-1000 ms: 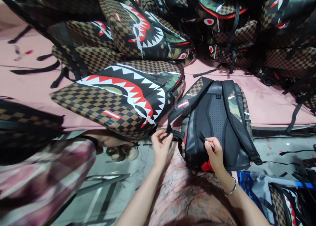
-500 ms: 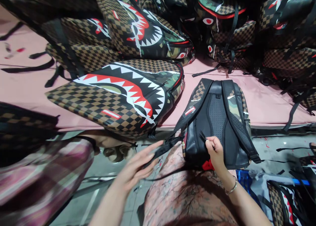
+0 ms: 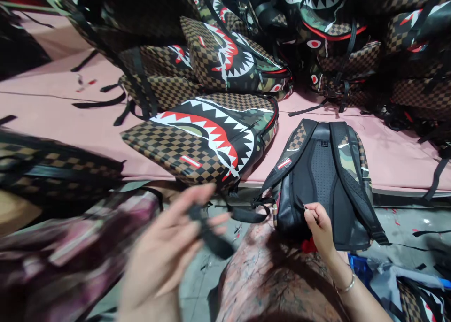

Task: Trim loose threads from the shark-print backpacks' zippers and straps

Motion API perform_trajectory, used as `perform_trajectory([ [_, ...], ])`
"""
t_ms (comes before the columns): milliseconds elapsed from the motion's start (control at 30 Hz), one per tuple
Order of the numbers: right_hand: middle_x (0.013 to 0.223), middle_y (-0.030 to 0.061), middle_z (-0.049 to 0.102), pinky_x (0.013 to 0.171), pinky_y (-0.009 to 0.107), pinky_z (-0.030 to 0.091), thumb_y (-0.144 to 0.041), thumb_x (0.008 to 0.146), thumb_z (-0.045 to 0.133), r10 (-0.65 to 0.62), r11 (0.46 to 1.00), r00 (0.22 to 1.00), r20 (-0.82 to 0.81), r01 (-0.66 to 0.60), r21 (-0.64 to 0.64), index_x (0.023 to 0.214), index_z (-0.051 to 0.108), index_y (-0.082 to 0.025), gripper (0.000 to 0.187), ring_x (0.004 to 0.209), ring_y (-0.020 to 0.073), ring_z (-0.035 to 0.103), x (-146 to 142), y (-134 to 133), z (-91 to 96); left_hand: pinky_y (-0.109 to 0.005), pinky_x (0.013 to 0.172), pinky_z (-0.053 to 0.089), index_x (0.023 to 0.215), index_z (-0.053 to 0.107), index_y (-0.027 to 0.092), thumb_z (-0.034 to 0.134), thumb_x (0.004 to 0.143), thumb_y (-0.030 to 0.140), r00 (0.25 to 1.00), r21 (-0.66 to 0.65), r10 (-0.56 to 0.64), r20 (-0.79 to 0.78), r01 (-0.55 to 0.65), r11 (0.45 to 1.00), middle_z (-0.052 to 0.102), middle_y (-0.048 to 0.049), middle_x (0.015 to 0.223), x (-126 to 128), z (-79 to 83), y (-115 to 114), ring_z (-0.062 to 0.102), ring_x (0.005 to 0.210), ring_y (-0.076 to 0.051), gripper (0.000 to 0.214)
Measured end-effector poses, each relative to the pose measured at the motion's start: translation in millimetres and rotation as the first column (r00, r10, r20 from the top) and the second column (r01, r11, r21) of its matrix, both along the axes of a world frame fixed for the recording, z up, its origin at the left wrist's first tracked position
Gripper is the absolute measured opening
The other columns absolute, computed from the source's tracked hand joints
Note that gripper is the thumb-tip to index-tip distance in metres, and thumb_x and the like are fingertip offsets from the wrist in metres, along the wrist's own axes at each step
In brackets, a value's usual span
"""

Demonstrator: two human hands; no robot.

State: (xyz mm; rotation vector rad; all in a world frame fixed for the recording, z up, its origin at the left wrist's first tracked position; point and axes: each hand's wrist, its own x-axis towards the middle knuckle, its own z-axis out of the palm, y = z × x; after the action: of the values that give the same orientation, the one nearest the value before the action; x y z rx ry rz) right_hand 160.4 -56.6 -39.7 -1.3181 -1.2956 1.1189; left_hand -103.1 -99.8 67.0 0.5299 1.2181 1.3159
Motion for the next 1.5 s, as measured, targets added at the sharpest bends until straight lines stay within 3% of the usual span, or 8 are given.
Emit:
perform_trajectory([
  [167,0.074,0.0010,0.061,0.060,0.025,0.042,-0.031,0.084,0.051,0.146,0.981,0.980,0.132,-0.161,0.106,0.093,0.056,-0.020,0.015,0.067,0.0146,0.056,6,-12,12.3,-0.037,0.077,0.053,0.120,0.052,0.032,0.075,0.060,0.017,0.934,0.046,-0.306,0.183,0.303,0.952,0.029,-0.0057,0.145,48,-23.7,31,0.058,0.103,-0.034,0.066],
  [333,0.075,0.0023,0.061,0.057,0.024,0.040,-0.026,0.083,0.054,0.279,0.869,0.885,0.373,-0.398,0.295,0.097,0.056,-0.020,0.016,0.064,0.0143,0.054,8,-15,23.7,-0.040,0.087,0.048,0.123,0.049,0.036,0.073,0.062,0.012,0.911,0.109,-0.386,0.147,0.372,0.922,0.020,-0.0053,0.148,51,-28.3,29,0.058,0.104,-0.033,0.070],
  [467,0.073,0.0034,0.061,0.056,0.025,0.038,-0.026,0.085,0.051,0.304,0.802,0.813,0.498,-0.500,0.327,0.099,0.056,-0.019,0.016,0.064,0.0151,0.054,2,-8,33.9,-0.035,0.088,0.048,0.123,0.050,0.037,0.071,0.065,0.010,0.903,0.086,-0.419,0.096,0.412,0.907,0.023,-0.0041,0.147,51,-25.1,25,0.060,0.101,-0.027,0.067],
  [733,0.072,0.0011,0.062,0.058,0.024,0.039,-0.027,0.086,0.051,0.399,0.789,0.778,0.485,-0.561,0.251,0.091,0.061,-0.021,0.013,0.064,0.0137,0.055,0,8,47.3,-0.029,0.084,0.048,0.123,0.050,0.034,0.072,0.064,0.009,0.866,0.033,-0.480,0.142,0.480,0.877,0.031,-0.0064,0.143,56,-23.6,26,0.062,0.099,-0.023,0.067],
  [967,0.073,0.0006,0.063,0.057,0.023,0.039,-0.030,0.083,0.054,0.404,0.835,0.820,0.407,-0.512,0.203,0.090,0.060,-0.020,0.013,0.062,0.0130,0.055,1,5,45.6,-0.029,0.083,0.048,0.120,0.052,0.039,0.070,0.064,0.009,0.858,0.061,-0.494,0.140,0.490,0.870,0.031,-0.0029,0.144,58,-24.6,30,0.063,0.095,-0.021,0.066],
  [1200,0.078,0.0017,0.064,0.061,0.024,0.040,-0.030,0.084,0.052,0.463,0.798,0.783,0.415,-0.572,0.188,0.092,0.058,-0.020,0.014,0.068,0.0147,0.057,-3,10,52.5,-0.018,0.057,0.046,0.121,0.053,0.033,0.066,0.060,0.003,0.858,0.037,-0.491,0.154,0.491,0.870,0.049,-0.0075,0.131,59,-23.1,30,0.060,0.059,-0.008,0.069],
  [1367,0.076,0.0009,0.064,0.061,0.023,0.039,-0.029,0.086,0.050,0.501,0.772,0.763,0.409,-0.607,0.188,0.090,0.059,-0.021,0.013,0.068,0.0138,0.057,3,14,58.3,-0.019,0.058,0.045,0.123,0.051,0.031,0.066,0.062,0.006,0.851,0.056,-0.503,0.148,0.501,0.864,0.060,-0.0074,0.119,56,-24.0,31,0.060,0.062,-0.011,0.068],
  [1500,0.075,0.0021,0.063,0.060,0.023,0.037,-0.029,0.085,0.051,0.486,0.746,0.709,0.510,-0.641,0.181,0.088,0.060,-0.019,0.014,0.067,0.0138,0.056,5,17,61.6,-0.019,0.061,0.046,0.126,0.047,0.031,0.065,0.065,0.006,0.837,0.060,-0.531,0.133,0.528,0.847,0.050,-0.0081,0.131,58,-29.6,32,0.060,0.062,-0.008,0.069],
])
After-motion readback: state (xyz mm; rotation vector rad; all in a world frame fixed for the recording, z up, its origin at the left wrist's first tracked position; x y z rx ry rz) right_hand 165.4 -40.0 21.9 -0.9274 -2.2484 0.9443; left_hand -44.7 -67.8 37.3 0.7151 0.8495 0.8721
